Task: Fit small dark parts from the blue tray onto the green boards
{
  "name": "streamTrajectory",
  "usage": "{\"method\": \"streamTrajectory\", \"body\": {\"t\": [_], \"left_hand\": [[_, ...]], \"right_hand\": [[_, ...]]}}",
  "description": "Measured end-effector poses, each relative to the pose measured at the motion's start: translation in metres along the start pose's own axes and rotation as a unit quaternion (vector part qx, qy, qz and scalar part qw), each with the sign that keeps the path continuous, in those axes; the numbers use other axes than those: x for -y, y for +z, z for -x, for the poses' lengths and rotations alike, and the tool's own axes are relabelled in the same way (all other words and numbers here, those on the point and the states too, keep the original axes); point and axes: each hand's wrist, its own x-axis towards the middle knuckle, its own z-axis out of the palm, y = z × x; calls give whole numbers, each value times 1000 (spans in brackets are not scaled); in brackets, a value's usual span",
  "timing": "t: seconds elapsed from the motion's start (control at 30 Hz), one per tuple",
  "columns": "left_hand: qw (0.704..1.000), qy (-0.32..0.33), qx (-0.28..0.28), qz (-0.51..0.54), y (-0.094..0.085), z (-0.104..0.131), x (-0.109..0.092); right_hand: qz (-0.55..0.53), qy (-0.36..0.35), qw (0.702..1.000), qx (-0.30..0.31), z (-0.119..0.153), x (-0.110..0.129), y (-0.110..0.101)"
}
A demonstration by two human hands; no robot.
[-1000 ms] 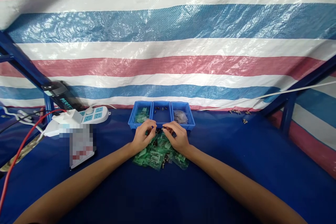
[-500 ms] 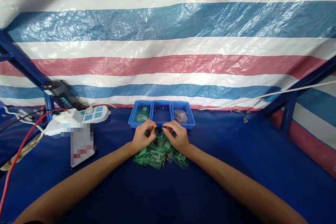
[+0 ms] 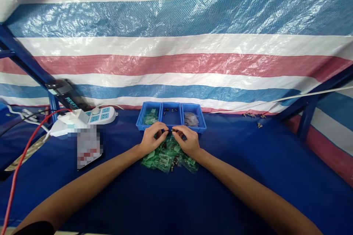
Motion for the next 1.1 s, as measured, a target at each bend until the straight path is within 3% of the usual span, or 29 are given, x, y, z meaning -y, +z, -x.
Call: {"method": "streamTrajectory", "body": {"t": [0.23,0.67,1.1], "left_hand": [[1000,-17,9,-25,-1,-3,-4],[999,22,30,-20,4,-3,4],[999,22,35,-34,4,-4,2]], "right_hand": [[-17,0,1000,-13,0,0,-2],[-20,-46,999,-21,-1,-2,-6],[-15,-18,1000,-12,-1,1,-7]]}}
